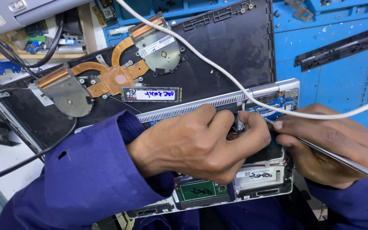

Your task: Connecting various internal ribbon cables and wires to a laptop motherboard using tweezers

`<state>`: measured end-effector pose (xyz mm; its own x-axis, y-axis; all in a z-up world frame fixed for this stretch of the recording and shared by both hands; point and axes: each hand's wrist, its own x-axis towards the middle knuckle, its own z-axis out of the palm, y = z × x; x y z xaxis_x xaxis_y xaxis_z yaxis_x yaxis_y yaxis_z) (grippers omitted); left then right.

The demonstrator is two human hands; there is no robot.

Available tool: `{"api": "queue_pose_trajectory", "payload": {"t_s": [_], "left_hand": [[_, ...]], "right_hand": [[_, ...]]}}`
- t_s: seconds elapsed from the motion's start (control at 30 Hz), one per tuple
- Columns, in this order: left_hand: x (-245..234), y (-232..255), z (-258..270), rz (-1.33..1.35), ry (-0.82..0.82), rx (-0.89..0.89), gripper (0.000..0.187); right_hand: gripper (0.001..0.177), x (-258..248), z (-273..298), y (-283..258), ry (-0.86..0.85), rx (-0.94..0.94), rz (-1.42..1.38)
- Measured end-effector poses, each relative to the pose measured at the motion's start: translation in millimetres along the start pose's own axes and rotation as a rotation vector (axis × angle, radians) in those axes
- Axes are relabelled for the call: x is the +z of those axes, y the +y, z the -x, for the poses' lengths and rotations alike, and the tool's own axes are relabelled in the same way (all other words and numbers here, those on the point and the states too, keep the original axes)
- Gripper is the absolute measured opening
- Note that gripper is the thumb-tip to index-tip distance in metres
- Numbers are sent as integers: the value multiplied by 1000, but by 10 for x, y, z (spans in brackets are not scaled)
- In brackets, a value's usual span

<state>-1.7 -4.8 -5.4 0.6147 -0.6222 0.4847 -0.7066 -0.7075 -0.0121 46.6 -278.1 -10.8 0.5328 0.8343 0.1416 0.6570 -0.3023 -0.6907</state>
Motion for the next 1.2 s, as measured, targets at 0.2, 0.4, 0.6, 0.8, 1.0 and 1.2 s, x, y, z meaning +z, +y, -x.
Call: {"api": "queue_pose_trajectory", "payload": {"t_s": [0.2,0.4,0.6,0.8,1.0,1.2], "left_hand": [[25,15,11,27,1,-12,30],[41,11,23,56,26,1,31],[29,-22,35,90,72,-24,27],[37,-57,33,88,64,-70,31],[45,-63,29,126,32,-82,29],[50,-84,29,141,26,-46,30]], "right_hand": [[29,5,-49,-21,16,-14,3],[26,30,-76,2,55,-70,-25],[17,99,-126,-13,152,-123,-15],[15,128,-108,-3,171,-147,2],[11,159,-161,-54,218,-112,0],[12,142,-146,-30,197,-122,-5]]}}
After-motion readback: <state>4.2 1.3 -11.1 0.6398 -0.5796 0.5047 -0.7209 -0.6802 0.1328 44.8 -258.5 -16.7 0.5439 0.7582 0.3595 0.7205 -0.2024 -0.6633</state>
